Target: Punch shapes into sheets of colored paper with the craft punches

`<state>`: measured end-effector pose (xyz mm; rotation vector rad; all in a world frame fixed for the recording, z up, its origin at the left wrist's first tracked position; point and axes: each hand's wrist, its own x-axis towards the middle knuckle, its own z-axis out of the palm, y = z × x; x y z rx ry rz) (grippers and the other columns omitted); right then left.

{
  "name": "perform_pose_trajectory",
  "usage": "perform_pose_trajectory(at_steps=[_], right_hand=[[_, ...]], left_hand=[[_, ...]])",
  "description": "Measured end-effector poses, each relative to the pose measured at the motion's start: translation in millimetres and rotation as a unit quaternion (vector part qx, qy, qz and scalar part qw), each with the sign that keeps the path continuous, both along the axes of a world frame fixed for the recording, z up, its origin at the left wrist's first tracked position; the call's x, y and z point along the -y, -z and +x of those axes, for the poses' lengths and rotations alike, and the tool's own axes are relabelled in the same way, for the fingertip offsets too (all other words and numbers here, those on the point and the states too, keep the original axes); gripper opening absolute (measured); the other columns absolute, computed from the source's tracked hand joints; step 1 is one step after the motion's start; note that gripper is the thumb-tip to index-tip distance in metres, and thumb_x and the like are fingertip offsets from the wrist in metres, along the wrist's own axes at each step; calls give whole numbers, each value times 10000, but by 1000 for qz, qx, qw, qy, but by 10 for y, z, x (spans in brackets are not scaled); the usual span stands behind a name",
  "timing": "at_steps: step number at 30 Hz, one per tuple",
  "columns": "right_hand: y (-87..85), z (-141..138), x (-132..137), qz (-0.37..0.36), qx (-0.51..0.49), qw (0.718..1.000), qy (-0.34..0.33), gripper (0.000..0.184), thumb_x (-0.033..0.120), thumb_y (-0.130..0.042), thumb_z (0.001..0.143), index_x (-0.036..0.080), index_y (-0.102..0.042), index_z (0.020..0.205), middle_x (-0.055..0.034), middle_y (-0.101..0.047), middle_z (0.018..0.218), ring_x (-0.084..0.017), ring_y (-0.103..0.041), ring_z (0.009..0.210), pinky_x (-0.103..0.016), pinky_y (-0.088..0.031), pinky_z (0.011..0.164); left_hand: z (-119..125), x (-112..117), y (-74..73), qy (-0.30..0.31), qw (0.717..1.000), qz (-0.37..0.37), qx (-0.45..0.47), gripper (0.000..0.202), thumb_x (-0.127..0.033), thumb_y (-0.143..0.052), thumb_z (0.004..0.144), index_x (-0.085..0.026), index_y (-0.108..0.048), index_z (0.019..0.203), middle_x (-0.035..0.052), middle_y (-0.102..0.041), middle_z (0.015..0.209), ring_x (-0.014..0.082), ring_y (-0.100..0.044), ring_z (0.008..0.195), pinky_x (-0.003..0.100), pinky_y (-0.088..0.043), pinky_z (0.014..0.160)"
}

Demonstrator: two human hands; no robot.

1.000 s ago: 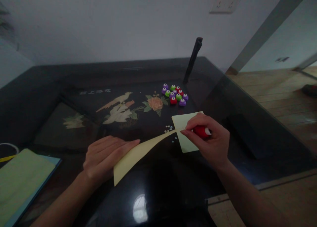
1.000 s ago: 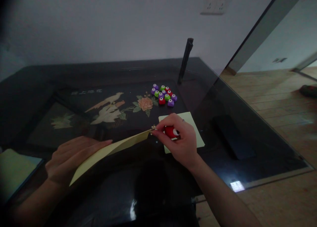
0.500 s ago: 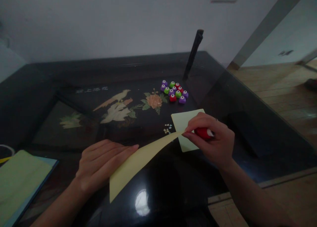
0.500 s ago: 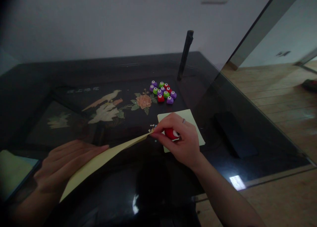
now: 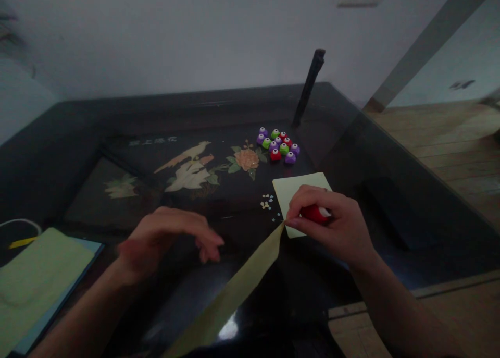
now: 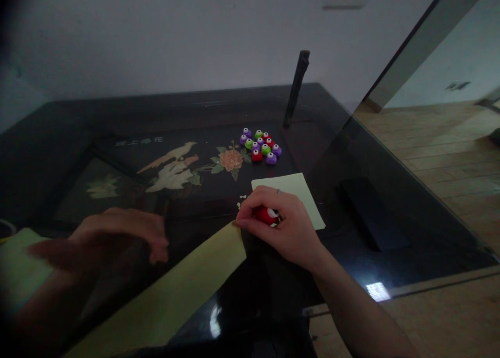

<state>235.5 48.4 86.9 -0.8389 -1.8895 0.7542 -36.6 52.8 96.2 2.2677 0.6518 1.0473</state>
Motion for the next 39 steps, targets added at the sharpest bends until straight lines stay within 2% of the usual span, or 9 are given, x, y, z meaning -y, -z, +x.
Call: perform_pose_trajectory(at_steps=[1, 2, 3, 6, 10, 17, 24, 31, 39], right_hand=[[-9, -16, 10, -3, -1, 1000, -6, 88, 126, -707, 793, 171, -638, 765, 16, -633, 712, -97, -585, 639, -225, -454, 583], [-14, -31, 20, 2, -4, 1000, -8, 90, 121, -710, 788, 168, -638, 761, 13, -636, 710, -99, -587, 641, -226, -456, 584], [-17, -44, 29, 12, -8, 1000, -9, 91, 117, -714, 783, 166, -640, 761, 9, -641, 709, -102, -591, 646, -229, -459, 588], [-12, -68, 54, 49, -28, 998, -11, 84, 109, -716, 779, 161, -649, 774, -2, -653, 709, -117, -600, 671, -247, -473, 608], [13, -74, 87, 81, -61, 995, -21, 89, 76, -719, 764, 144, -664, 781, -16, -648, 712, -125, -604, 689, -261, -486, 627], [21, -106, 140, 134, -75, 988, -28, 60, 67, -687, 789, 127, -689, 792, -46, -630, 737, -123, -579, 655, -265, -484, 570], [24, -138, 131, 190, -62, 980, -14, 82, 61, -669, 791, 142, -683, 789, -40, -631, 724, -124, -583, 617, -270, -477, 540], [40, -167, 125, 201, -48, 978, -15, 104, 60, -671, 781, 162, -679, 801, -29, -651, 714, -128, -601, 622, -274, -492, 559], [44, -177, 143, 212, -42, 976, -2, 68, 105, -642, 835, 160, -663, 801, -34, -669, 705, -118, -612, 625, -259, -508, 571]], left_hand=[[59, -16, -27, 1, 999, -53, -6, 503, -519, -298, 990, -199, -681, 929, 22, -716, 642, 107, -649, 503, 186, -531, 494], [131, -32, -51, -27, 997, -70, -37, 253, -357, -487, 968, -194, -679, 954, 22, -737, 721, 103, -670, 566, 176, -533, 537], [211, -45, -71, -50, 994, -55, -75, 119, -245, -579, 922, -197, -687, 940, 10, -742, 761, 100, -678, 621, 174, -534, 587], [453, -52, -105, -30, 995, 9, -99, 157, -141, -638, 861, -194, -668, 1006, 18, -737, 911, 122, -688, 813, 215, -550, 734], [611, 3, -103, -31, 995, 83, -38, 146, -124, -665, 847, -172, -657, 986, 41, -737, 919, 131, -684, 857, 241, -558, 783], [556, 47, -93, 2, 989, 146, -38, 109, -150, -691, 837, -149, -680, 946, 42, -751, 877, 133, -695, 778, 244, -569, 707], [532, 57, -104, 4, 986, 167, -27, 82, -139, -677, 845, -159, -678, 924, 33, -763, 890, 146, -698, 811, 278, -577, 721], [485, 29, -44, 16, 976, 216, -35, 92, -146, -659, 851, -159, -683, 939, 45, -763, 928, 160, -699, 824, 290, -577, 743], [472, 115, -85, -8, 977, 204, -64, 97, -149, -622, 876, -185, -683, 941, 28, -763, 944, 169, -708, 823, 301, -576, 747]])
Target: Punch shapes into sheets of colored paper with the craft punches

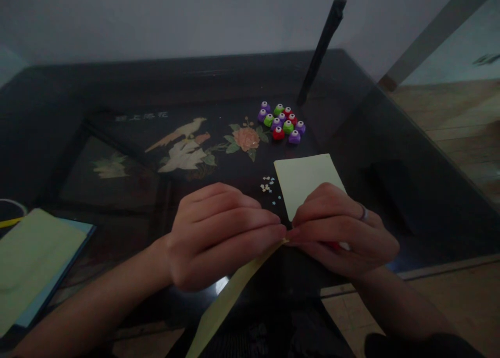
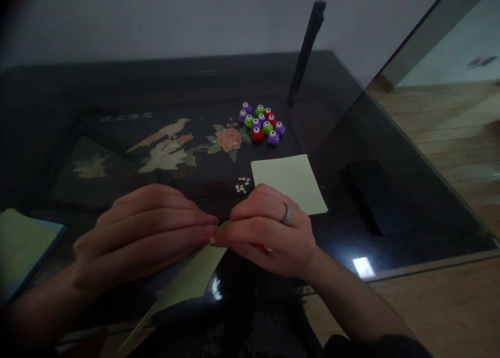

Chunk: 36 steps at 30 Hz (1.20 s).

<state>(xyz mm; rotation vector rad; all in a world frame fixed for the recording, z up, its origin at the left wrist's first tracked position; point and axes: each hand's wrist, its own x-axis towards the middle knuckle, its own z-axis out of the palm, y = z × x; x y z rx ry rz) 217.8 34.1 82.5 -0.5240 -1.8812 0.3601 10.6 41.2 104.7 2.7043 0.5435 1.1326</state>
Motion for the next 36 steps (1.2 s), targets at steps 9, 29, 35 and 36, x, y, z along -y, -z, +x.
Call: perform_pose_trajectory(at_steps=[9, 29, 35, 36], right_hand=[[-16, 7, -5, 1, 12, 1000, 1, 74, 135, -633, 851, 174, -667, 798, -25, -670, 683, -121, -619, 611, -265, -512, 564], [-12, 57, 15, 31, 42, 999, 11, 96, 90, -653, 802, 162, -703, 841, -26, -684, 719, -133, -608, 634, -286, -514, 577], [-15, 43, 23, 38, 37, 998, 22, 116, 75, -649, 802, 170, -695, 849, -15, -682, 710, -125, -606, 622, -278, -511, 570], [-18, 42, 22, 38, 41, 998, 23, 111, 77, -648, 805, 172, -691, 841, -14, -681, 706, -123, -605, 618, -275, -510, 566]], left_hand=[[-11, 51, -42, -14, 1000, -12, -7, 103, -165, -602, 895, -193, -685, 949, 30, -766, 959, 180, -710, 837, 331, -589, 755], [133, -42, 107, 59, 985, -120, 109, 89, -113, -669, 837, -184, -668, 891, 41, -763, 816, 154, -716, 735, 271, -592, 682], [161, -37, 136, 64, 975, -161, 138, 100, -98, -655, 846, -175, -668, 907, 61, -756, 806, 148, -706, 743, 283, -591, 688], [164, -38, 140, 68, 973, -167, 142, 99, -88, -657, 841, -166, -671, 901, 68, -755, 799, 149, -705, 741, 284, -589, 688]])
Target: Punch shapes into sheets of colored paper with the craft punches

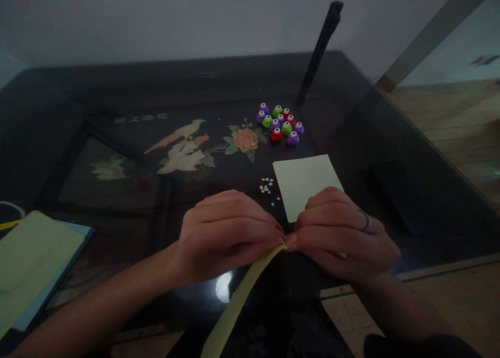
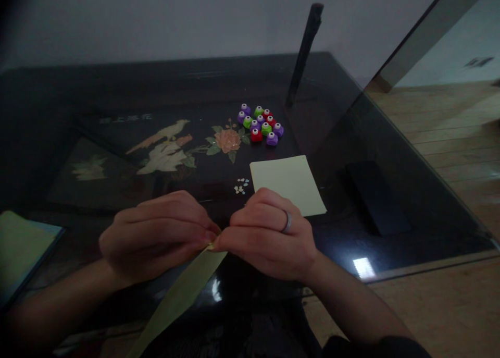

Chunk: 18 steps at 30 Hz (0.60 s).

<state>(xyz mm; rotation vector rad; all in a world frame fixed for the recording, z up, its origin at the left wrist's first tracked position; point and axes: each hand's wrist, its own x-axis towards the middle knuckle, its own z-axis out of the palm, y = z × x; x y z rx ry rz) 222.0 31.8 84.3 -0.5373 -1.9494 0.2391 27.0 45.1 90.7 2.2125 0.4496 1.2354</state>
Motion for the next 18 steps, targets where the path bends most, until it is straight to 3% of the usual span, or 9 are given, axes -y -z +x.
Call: perform_pose_trajectory(at_steps=[7, 11, 16, 18], right_hand=[[13, -6, -7, 4, -8, 1000, 0, 83, 70, -651, 813, 151, -671, 816, -27, -676, 696, -122, -606, 635, -265, -502, 570], [17, -11, -9, -9, -24, 1000, -17, 76, 50, -676, 789, 124, -672, 806, -36, -664, 685, -119, -611, 635, -259, -507, 585], [5, -18, 12, -40, -20, 998, -52, 47, 118, -652, 834, 151, -676, 811, -41, -666, 728, -120, -630, 654, -251, -510, 588], [14, -27, 34, -50, 0, 997, -67, 89, 154, -609, 875, 143, -678, 821, -63, -688, 789, -119, -638, 692, -251, -515, 605]], left_hand=[[-2, 13, -21, 21, 998, -49, 31, 101, -75, -646, 845, -152, -683, 899, 80, -747, 785, 153, -694, 738, 288, -586, 693], [-25, -40, 32, -20, 995, -90, 48, 100, -74, -665, 827, -163, -690, 867, 45, -739, 779, 141, -684, 730, 259, -563, 668], [-33, -315, 368, -154, 972, -176, -35, 15, -159, -694, 808, -158, -708, 805, 20, -731, 766, 138, -662, 700, 229, -517, 630], [-17, -441, 549, -171, 963, -177, -105, 29, -172, -693, 805, -154, -713, 795, 14, -729, 754, 134, -649, 678, 224, -499, 622]])
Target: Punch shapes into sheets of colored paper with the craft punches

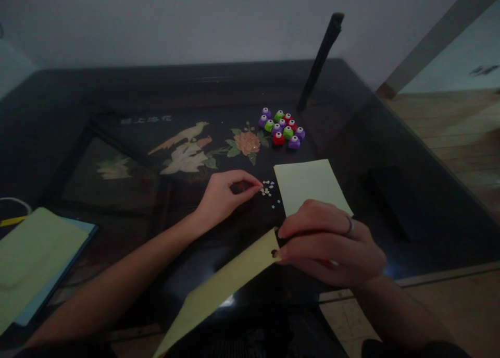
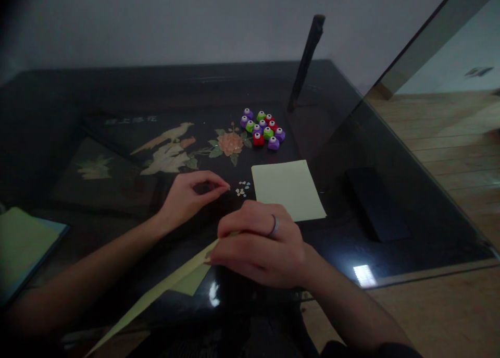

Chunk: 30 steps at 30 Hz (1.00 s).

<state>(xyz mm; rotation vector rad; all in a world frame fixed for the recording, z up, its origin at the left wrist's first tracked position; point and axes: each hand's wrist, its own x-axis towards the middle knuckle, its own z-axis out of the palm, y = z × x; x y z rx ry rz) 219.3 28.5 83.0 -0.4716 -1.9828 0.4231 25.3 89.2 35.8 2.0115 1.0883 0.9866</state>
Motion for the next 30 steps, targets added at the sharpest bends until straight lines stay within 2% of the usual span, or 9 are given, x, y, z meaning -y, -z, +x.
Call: perform_pose_trajectory(at_steps=[3, 7, 13, 20, 24, 26, 28, 30], right_hand=[[27, -21, 36, -8, 20, 1000, -15, 144, 175, -562, 913, 137, -672, 828, -60, -717, 811, -110, -640, 715, -252, -518, 649], [47, -40, 57, -16, 30, 999, -26, 162, 193, -540, 930, 153, -665, 834, -33, -730, 785, -103, -625, 677, -258, -513, 665], [55, -57, 6, -57, 26, 996, -59, 117, 172, -554, 916, 144, -645, 848, -53, -722, 755, -107, -633, 666, -247, -498, 617], [103, -99, -4, -76, 7, 994, -79, 73, 143, -565, 895, 151, -630, 863, -53, -710, 730, -108, -636, 649, -240, -487, 602], [92, -93, -13, -104, -7, 991, -85, 61, 111, -595, 866, 155, -631, 844, -46, -703, 720, -114, -648, 656, -242, -502, 628], [61, -67, -31, -131, -13, 990, -59, 63, 103, -626, 842, 161, -634, 817, -35, -699, 714, -118, -651, 671, -245, -506, 652], [19, -18, -63, -179, -6, 984, 2, 67, 117, -661, 819, 172, -639, 785, -18, -696, 713, -115, -644, 668, -237, -499, 650], [-16, 53, -119, -239, 3, 968, 77, 71, 148, -691, 796, 179, -644, 752, 0, -688, 705, -111, -626, 646, -226, -481, 620]], left_hand=[[48, -144, 216, 21, 994, 19, -109, 54, -151, -667, 815, -177, -712, 830, -4, -719, 779, 135, -648, 714, 228, -489, 659], [135, -234, 320, 65, 972, 72, -212, 80, -149, -646, 823, -194, -699, 863, 10, -719, 836, 175, -636, 815, 273, -483, 727], [172, -246, 324, 67, 972, 89, -209, 122, -227, -588, 895, -177, -699, 893, 43, -724, 914, 194, -620, 873, 306, -476, 783], [147, -270, 366, 54, 980, 61, -181, 69, -137, -625, 840, -195, -663, 832, 11, -693, 863, 180, -608, 849, 283, -464, 753], [149, -278, 306, 47, 986, 42, -156, 83, -160, -589, 864, -185, -653, 912, 17, -677, 886, 166, -611, 834, 275, -471, 743], [148, -275, 220, 50, 992, -1, -112, 106, -188, -566, 882, -178, -651, 946, 24, -680, 921, 158, -620, 838, 266, -480, 747], [129, -264, 107, 80, 991, -106, -33, 145, -261, -569, 888, -172, -649, 971, 32, -685, 921, 164, -635, 838, 272, -494, 743], [68, -250, -13, 136, 960, -241, 47, 246, -380, -583, 882, -168, -649, 990, 45, -691, 906, 183, -649, 840, 290, -508, 735]])
